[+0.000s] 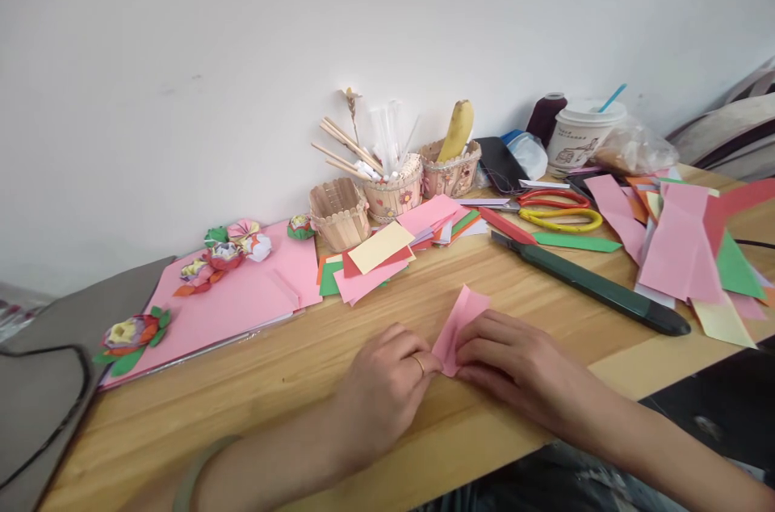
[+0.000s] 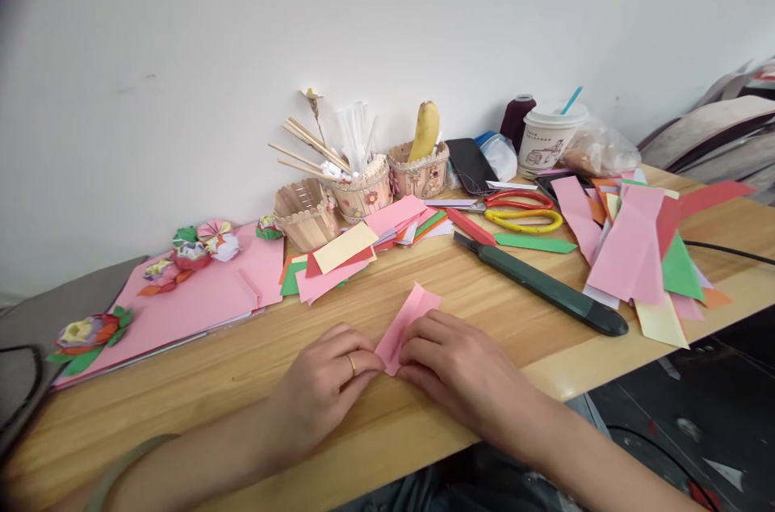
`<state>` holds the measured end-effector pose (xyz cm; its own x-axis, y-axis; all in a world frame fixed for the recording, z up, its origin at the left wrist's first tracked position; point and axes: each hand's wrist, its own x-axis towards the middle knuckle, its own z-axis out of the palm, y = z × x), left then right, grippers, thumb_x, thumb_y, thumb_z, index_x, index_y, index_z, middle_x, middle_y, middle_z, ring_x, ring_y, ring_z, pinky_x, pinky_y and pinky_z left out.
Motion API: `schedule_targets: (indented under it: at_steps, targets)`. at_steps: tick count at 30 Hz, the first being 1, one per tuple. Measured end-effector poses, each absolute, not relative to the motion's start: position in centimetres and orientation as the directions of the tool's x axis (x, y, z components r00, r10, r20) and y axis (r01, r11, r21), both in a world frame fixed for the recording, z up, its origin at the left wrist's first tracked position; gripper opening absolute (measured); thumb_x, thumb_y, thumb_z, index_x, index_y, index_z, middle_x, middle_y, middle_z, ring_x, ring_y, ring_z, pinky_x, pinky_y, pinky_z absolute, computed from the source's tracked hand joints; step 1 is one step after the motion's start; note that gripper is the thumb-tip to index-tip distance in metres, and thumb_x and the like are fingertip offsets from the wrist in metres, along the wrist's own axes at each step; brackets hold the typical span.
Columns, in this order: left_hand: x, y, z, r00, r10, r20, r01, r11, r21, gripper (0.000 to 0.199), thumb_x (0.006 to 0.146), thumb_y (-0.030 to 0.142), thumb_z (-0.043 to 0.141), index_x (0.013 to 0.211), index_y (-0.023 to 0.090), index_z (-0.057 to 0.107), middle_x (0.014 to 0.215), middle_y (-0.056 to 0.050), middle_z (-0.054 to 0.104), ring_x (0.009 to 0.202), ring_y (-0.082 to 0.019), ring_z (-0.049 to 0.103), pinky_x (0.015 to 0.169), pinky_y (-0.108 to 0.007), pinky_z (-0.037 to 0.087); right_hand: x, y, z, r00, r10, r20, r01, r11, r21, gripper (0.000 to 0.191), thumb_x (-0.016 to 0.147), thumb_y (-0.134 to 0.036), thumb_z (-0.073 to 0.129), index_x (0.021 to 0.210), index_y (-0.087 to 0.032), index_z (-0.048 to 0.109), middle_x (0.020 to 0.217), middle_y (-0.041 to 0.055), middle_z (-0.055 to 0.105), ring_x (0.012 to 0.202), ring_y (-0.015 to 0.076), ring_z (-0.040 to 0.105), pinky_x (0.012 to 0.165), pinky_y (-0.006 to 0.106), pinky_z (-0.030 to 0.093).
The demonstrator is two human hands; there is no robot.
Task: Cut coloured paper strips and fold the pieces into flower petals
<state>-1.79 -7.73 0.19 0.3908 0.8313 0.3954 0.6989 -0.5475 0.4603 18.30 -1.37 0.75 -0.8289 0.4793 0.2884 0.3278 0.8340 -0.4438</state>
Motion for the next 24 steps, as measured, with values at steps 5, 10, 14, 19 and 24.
schedule_targets:
  at_steps: [5,10,14,19,24]
  targets:
    - [-1.8,-8.0,0.0,0.430,0.802,0.414,0.719,-0.582,0.380,0.023,0.092,0.011,0.045,0.088,0.015,0.067,0.078,-0.004,0.062,0.076,-0.016,0.054,0.066,-0.026,0.049,18.0,-1.2,0.5,-0.788,0.571,0.231,0.382,0.747,-0.544,0.023,0.092,-0.021,0.045,0.077,-0.018,0.062,0.086,0.0067,0.060,0.075,0.0156,0.057,0.065,0.029,0.048]
    - [-1.8,-8.0,-0.1,0.451,0.785,0.424,0.710,-0.604,0.363,0.023,0.092,0.010,0.044,0.089,0.014,0.066,0.078,-0.004,0.062,0.076,-0.016,0.053,0.066,-0.026,0.050,17.7,-0.8,0.3,-0.780,0.591,0.206,0.424,0.741,-0.520,0.020,0.089,-0.019,0.048,0.075,-0.018,0.062,0.082,0.0056,0.061,0.073,0.0161,0.058,0.063,0.029,0.049]
    - [-1.8,-8.0,0.0,0.454,0.775,0.439,0.693,-0.617,0.373,0.024,0.093,0.009,0.042,0.089,0.013,0.066,0.081,-0.004,0.063,0.076,-0.016,0.053,0.067,-0.027,0.050,17.4,-0.6,0.4,-0.778,0.603,0.177,0.460,0.738,-0.494,0.017,0.086,-0.016,0.051,0.073,-0.018,0.062,0.079,0.0042,0.061,0.070,0.0152,0.058,0.062,0.028,0.048]
    - [-1.6,-8.3,0.1,0.469,0.755,0.458,0.701,-0.634,0.327,0.024,0.093,0.010,0.041,0.096,0.013,0.065,0.083,-0.004,0.063,0.076,-0.016,0.052,0.065,-0.026,0.049,17.2,-0.4,0.5,-0.772,0.615,0.161,0.472,0.724,-0.502,0.015,0.083,-0.012,0.055,0.070,-0.017,0.062,0.077,0.0033,0.061,0.069,0.0148,0.058,0.060,0.027,0.047]
    - [-1.4,-8.5,-0.2,0.500,0.740,0.449,0.749,-0.630,0.204,0.021,0.094,0.013,0.045,0.100,0.012,0.065,0.084,-0.004,0.061,0.077,-0.017,0.050,0.061,-0.027,0.047,17.1,-0.5,0.6,-0.761,0.632,0.146,0.498,0.714,-0.493,0.013,0.081,-0.012,0.058,0.069,-0.017,0.061,0.077,0.0032,0.062,0.066,0.0144,0.058,0.058,0.026,0.046]
